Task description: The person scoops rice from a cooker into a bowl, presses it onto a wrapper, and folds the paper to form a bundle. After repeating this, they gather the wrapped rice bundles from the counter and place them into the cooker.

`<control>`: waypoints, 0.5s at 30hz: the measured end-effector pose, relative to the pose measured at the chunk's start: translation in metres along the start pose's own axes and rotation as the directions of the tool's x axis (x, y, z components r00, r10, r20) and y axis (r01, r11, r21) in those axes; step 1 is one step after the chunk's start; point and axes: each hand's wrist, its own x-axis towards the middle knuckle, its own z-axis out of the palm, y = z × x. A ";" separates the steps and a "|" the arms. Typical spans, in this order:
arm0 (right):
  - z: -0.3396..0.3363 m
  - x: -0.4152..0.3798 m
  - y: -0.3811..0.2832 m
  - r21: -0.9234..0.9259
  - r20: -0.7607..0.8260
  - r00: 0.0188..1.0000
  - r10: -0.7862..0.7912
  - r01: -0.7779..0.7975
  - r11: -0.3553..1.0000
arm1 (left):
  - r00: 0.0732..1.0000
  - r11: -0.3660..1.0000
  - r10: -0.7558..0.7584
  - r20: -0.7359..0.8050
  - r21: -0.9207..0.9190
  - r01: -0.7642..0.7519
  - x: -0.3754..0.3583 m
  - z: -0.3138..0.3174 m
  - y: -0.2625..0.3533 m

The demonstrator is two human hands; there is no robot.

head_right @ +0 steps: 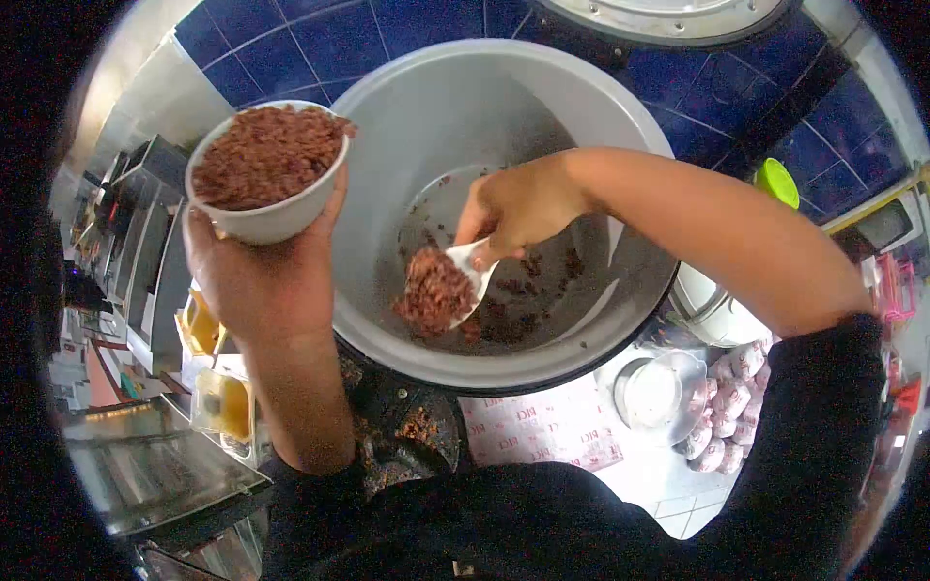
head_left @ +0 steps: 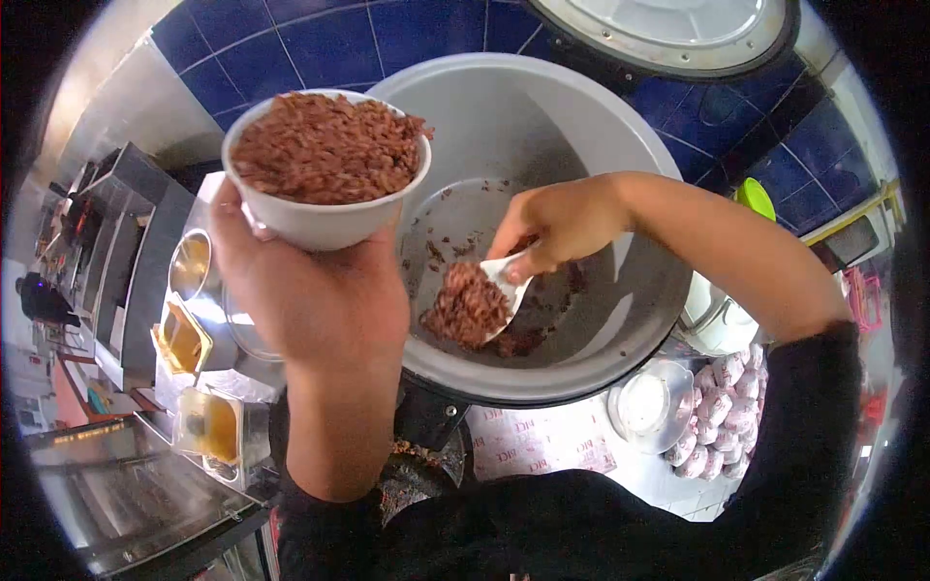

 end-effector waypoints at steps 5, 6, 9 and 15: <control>-0.020 -0.055 -0.039 -0.123 -0.305 0.945 0.116 -0.160 0.979 | 0.995 0.996 -0.077 0.067 0.048 0.074 0.008 -0.008 -0.003; -0.023 -0.066 -0.047 -0.094 -0.394 0.910 0.131 -0.182 0.979 | 0.995 0.997 -0.067 0.078 0.041 0.064 0.008 -0.006 -0.003; -0.033 -0.096 -0.067 -0.107 -0.617 0.783 0.078 -0.182 0.978 | 0.988 0.987 -0.148 0.033 0.064 0.146 0.009 -0.007 -0.007; 0.012 -0.066 -0.115 -0.395 -0.912 0.370 -0.177 -0.679 0.619 | 0.883 0.880 -0.466 0.056 0.134 0.456 0.002 -0.002 -0.018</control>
